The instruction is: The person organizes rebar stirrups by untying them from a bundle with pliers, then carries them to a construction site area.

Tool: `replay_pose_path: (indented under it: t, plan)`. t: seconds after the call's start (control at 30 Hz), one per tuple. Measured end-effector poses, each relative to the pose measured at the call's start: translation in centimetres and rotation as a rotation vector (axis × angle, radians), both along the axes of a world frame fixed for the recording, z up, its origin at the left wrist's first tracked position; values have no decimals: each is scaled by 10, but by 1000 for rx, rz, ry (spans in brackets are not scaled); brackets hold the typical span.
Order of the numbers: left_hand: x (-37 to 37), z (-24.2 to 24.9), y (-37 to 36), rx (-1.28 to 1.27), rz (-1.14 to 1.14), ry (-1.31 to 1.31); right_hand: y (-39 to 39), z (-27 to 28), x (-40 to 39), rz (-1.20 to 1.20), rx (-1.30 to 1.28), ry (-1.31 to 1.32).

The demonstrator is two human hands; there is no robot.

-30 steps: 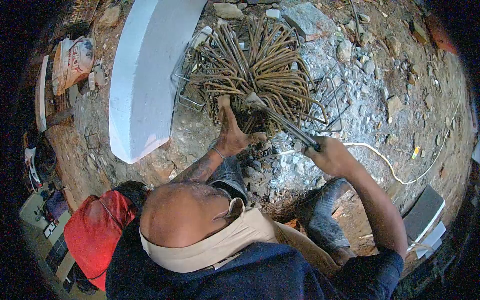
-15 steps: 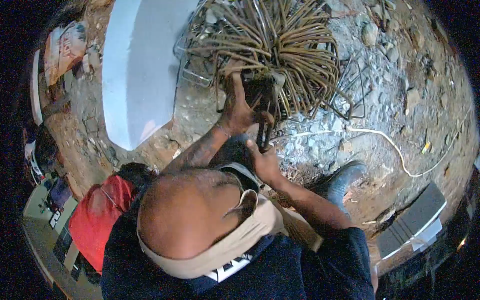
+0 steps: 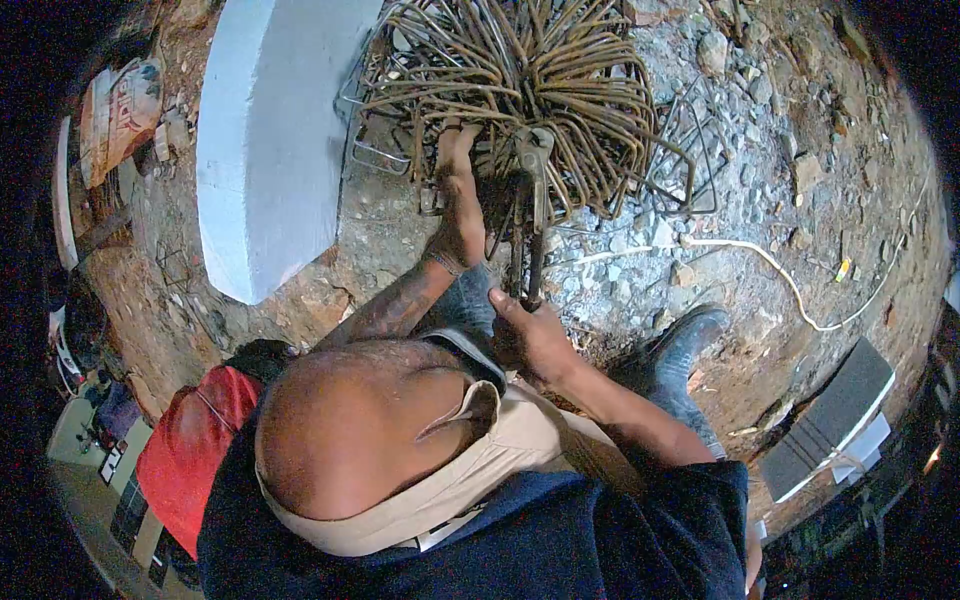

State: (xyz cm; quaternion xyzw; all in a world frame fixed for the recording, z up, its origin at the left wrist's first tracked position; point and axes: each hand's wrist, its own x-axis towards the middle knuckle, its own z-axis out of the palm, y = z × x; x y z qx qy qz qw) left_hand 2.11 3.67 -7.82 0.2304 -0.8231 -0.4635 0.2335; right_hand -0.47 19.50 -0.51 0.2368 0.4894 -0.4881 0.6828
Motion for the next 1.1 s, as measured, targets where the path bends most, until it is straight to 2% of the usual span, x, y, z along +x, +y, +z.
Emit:
replay_pose_path:
  t: [0.07, 0.13, 0.17, 0.2, 0.23, 0.3, 0.37, 0.4, 0.47, 0.5, 0.57, 0.6, 0.63, 0.7, 0.73, 0.77, 0.8, 0.83, 0.87, 0.9, 0.97, 1.0, 1.03, 1.07, 1.1]
  plan:
    - [1, -3, 10, 34, 45, 37, 1, 22, -1, -17, 25, -76]
    - [-5, -14, 19, 171, 163, -39, -2, 39, -12, -42, 42, -137]
    - [-4, -18, 22, 179, 162, -38, -2, 49, -21, -32, -3, -295]
    - [-2, -21, 20, 143, 156, -48, -3, 57, -29, -23, -58, -452]
    - [-3, -28, 17, 101, 152, -50, -5, 61, -36, -21, -67, -442]
    - [-3, -34, 24, 101, 231, -43, -5, 71, -45, -100, -40, -638]
    - [-6, -26, 12, -80, 126, -45, -18, 79, -45, -142, -64, -648]
    - [-12, -17, 16, -61, 172, 87, -22, 79, -40, -201, -94, -691]
    - [-12, -29, 19, -124, 159, 108, -30, 84, -38, -330, -116, -784]
    - [-4, -44, 23, -177, 136, 112, -31, 89, -36, -321, -117, -786]
    - [-6, -78, 31, -281, 85, 146, -32, 97, -45, -482, -358, -1200]
    - [-5, -75, 38, -317, 41, 150, -36, 102, -52, -300, -146, -940]
    - [-7, -72, 41, -337, 60, 150, -26, 101, -49, -312, -141, -946]
    - [-7, -59, 43, -355, 82, 92, 2, 80, -57, -232, -313, -986]
    - [-5, -52, 42, -355, 82, 34, 16, 73, -66, -154, -233, -950]
    - [-3, -49, 34, -372, 48, -9, 18, 77, -77, -30, -136, -709]
    - [-3, -40, 24, -391, 14, -52, 9, 86, -92, 278, 180, -423]
    - [-4, -27, 22, -283, 26, -49, 20, 78, -98, 461, 238, -134]
    - [-7, -15, 23, -174, 40, -42, 34, 74, -106, 899, 182, 495]
    - [-7, -9, 25, -181, 45, -27, 31, 77, -120, 1177, 129, 848]
    - [-8, 1, 26, -291, 123, -124, 32, 71, -131, 1222, 109, 1212]
    - [-9, 3, 27, -359, 193, -116, 36, 68, -131, 1220, 105, 1232]
    - [-8, 4, 27, -370, 203, -100, 39, 63, -131, 1147, -42, 1381]
    - [-7, 5, 28, -290, 204, -106, 40, 62, -131, 1069, -193, 1518]
    - [-5, 8, 28, -208, 206, -116, 40, 65, -127, 1071, -199, 1531]
